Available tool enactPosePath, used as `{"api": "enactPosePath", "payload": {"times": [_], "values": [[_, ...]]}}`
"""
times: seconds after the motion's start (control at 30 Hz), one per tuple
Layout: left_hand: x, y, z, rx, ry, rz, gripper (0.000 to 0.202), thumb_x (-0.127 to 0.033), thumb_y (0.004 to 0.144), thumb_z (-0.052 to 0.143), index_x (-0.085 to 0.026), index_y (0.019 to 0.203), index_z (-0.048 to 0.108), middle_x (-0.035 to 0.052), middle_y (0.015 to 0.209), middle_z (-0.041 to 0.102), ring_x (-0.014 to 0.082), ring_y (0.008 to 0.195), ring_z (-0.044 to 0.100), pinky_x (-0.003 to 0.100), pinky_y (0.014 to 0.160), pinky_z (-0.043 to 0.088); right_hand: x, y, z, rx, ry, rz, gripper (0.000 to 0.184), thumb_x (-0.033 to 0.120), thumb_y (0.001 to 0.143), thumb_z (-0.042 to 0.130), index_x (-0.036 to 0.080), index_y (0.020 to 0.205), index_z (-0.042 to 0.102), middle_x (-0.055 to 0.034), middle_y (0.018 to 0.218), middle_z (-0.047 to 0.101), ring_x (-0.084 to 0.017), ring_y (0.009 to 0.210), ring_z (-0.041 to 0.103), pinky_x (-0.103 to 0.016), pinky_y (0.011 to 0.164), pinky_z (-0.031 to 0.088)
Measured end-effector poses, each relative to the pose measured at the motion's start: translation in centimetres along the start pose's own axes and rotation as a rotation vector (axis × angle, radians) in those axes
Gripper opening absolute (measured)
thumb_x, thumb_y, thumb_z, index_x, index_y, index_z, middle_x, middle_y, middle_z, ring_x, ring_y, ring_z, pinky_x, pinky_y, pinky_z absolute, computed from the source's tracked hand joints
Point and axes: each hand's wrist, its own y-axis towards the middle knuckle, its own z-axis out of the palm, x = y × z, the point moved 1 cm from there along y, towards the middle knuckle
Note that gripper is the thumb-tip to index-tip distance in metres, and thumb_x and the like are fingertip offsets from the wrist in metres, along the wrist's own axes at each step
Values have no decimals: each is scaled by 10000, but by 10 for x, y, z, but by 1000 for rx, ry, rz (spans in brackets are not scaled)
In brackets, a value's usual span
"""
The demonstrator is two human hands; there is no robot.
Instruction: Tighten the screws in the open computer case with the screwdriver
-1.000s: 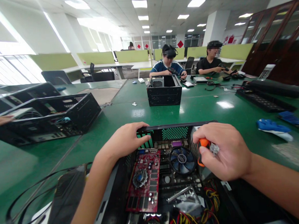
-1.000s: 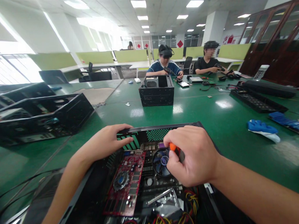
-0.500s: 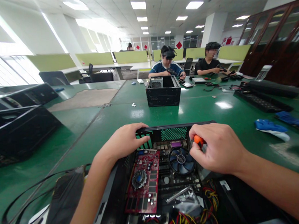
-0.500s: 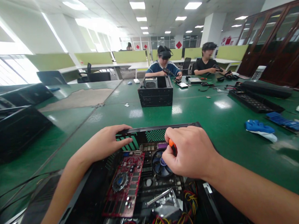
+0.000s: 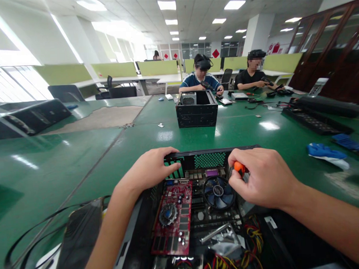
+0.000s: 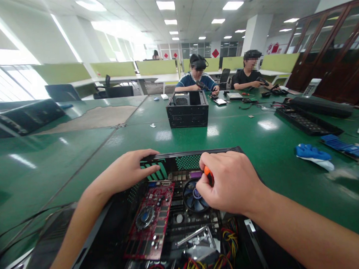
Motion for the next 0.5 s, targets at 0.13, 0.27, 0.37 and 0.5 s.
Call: {"api": "enactPosePath", "payload": {"times": [0.13, 0.27, 0.37, 0.5], "values": [[0, 0, 0, 5, 3, -7, 576, -525, 943, 630, -192, 1388, 779, 120, 1351, 829, 360, 1164, 793, 476, 1074, 594, 1, 0, 0, 6, -9, 4, 332, 412, 1081, 752, 198, 1333, 720, -91, 1292, 759, -243, 1024, 770, -441, 867, 672], [-1, 0, -1, 5, 6, -9, 568, -520, 940, 631, -201, 1385, 781, 113, 1347, 832, 358, 1164, 796, 465, 1072, 597, 2, 0, 0, 14, -21, 25, 326, 415, 1082, 751, 198, 1323, 723, -88, 1279, 762, -239, 1011, 770, -436, 861, 672], [0, 1, -1, 0, 8, 0, 564, -522, 942, 632, -203, 1383, 782, 112, 1334, 836, 359, 1153, 799, 468, 1069, 599, 2, 0, 0, 23, -25, 32, 324, 414, 1082, 751, 198, 1321, 724, -87, 1277, 763, -239, 1011, 770, -437, 861, 672], [1, 1, 0, -4, 9, 5, 569, -524, 946, 634, -196, 1387, 781, 118, 1342, 832, 360, 1168, 795, 462, 1067, 597, 3, 0, 0, 33, -20, 32, 328, 412, 1081, 752, 197, 1327, 722, -89, 1284, 761, -241, 1017, 770, -438, 863, 672]]}}
